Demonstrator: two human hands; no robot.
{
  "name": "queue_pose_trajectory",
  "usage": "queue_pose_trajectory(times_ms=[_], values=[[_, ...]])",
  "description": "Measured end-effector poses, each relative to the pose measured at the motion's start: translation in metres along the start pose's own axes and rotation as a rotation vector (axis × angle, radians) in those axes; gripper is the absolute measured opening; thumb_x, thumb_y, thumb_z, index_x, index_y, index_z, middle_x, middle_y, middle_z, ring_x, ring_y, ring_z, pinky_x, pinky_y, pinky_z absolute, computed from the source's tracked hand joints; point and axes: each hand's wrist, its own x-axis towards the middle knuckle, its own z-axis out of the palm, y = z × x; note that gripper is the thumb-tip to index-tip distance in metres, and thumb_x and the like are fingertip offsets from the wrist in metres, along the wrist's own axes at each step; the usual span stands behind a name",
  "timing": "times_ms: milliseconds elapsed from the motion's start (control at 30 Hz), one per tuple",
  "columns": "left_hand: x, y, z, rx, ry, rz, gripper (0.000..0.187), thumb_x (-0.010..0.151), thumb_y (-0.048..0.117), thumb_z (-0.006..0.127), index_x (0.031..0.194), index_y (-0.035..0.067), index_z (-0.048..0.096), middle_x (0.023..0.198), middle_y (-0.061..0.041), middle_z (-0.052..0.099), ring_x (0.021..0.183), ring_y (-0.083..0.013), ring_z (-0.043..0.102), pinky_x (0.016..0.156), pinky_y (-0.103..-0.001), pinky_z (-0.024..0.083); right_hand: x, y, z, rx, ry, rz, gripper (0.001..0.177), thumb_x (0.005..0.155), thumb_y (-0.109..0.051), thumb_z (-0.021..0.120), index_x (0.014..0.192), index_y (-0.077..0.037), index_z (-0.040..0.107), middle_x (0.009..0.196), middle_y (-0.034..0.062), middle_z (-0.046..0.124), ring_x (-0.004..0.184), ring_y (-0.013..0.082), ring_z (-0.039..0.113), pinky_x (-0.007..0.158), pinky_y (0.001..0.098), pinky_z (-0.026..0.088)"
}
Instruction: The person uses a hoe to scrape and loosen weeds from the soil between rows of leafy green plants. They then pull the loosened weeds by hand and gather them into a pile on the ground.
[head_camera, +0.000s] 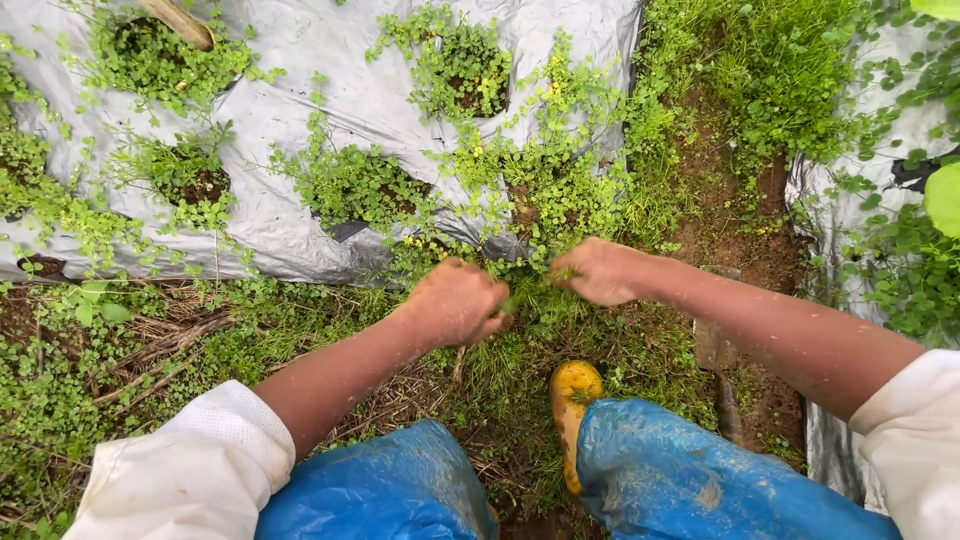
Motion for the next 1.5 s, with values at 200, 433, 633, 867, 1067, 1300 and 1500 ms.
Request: queue_pose_trajectory(times_ms=[200,433,633,867,1067,1300,1500], values=[[0.001,-0.023,0.039,0.143,-0.031,-0.523,0.066,0.092,0.061,0.066,0.113,-0.001,0.059,0.088,-0.021,0.07,0.092,-0.0363,0.074,0.08,-0.047,0.063,-0.022,-0.025,-0.008,-0.245,0.102,0.298,0.073,0.105,-0.061,0.035,0.133,0.002,0.059,0.091,0.0214,0.069,0.065,0.0195,0.066,0.069,0.0339,0.058],[0.04,-0.067,0.147,0.152,-0.044,-0.571,0.039,0.094,0.034,0.072,0.091,-0.006,0.069,0.076,-0.025,0.069,0.086,-0.0456,0.073,0.071,-0.055,0.061,0.043,0.006,0.043,-0.451,-0.09,0.378,0.062,0.103,-0.058,0.046,0.093,-0.003,0.071,0.077,0.0106,0.066,0.063,0.0184,0.068,0.061,0.0275,0.063],[0.032,-0.053,0.128,-0.02,0.008,-0.54,0.032,0.096,0.013,0.055,0.08,-0.009,0.072,0.067,-0.03,0.062,0.074,-0.0493,0.069,0.049,-0.057,0.058,0.089,0.086,0.067,-0.551,-0.069,0.16,0.034,0.107,-0.023,0.045,0.1,0.0,0.07,0.075,0.0097,0.064,0.067,0.0189,0.07,0.066,0.0314,0.064],[0.018,-0.044,0.096,-0.055,-0.031,-0.523,0.036,0.099,0.019,0.05,0.088,-0.008,0.072,0.068,-0.028,0.064,0.069,-0.0443,0.069,0.051,-0.052,0.061,0.057,0.051,0.043,-0.797,-0.161,0.025,0.039,0.107,-0.017,0.037,0.1,-0.002,0.072,0.078,0.0097,0.067,0.079,0.0194,0.072,0.08,0.0365,0.064],[0.013,-0.045,0.097,0.012,0.003,-0.509,0.035,0.1,0.023,0.052,0.094,-0.004,0.074,0.071,-0.028,0.067,0.069,-0.0424,0.071,0.053,-0.048,0.063,0.015,0.002,0.021,-0.838,-0.112,0.054,0.038,0.106,-0.02,0.039,0.098,-0.005,0.072,0.077,0.0085,0.069,0.08,0.0187,0.073,0.082,0.0371,0.063],[0.023,-0.051,0.12,-0.036,0.072,-0.515,0.029,0.098,0.011,0.053,0.086,-0.006,0.074,0.069,-0.025,0.066,0.072,-0.0409,0.072,0.053,-0.052,0.061,-0.005,-0.027,0.01,-0.798,-0.084,0.12,0.031,0.106,-0.021,0.044,0.104,-0.005,0.07,0.082,0.0092,0.069,0.082,0.0202,0.073,0.082,0.0383,0.064],[0.004,-0.037,0.068,-0.001,0.079,-0.34,0.026,0.102,0.005,0.048,0.108,0.001,0.073,0.089,-0.019,0.074,0.086,-0.0328,0.076,0.071,-0.047,0.066,-0.016,-0.03,0.008,-0.745,-0.06,0.186,0.027,0.105,-0.023,0.048,0.109,-0.006,0.069,0.087,0.0098,0.069,0.085,0.0216,0.073,0.083,0.0392,0.064]])
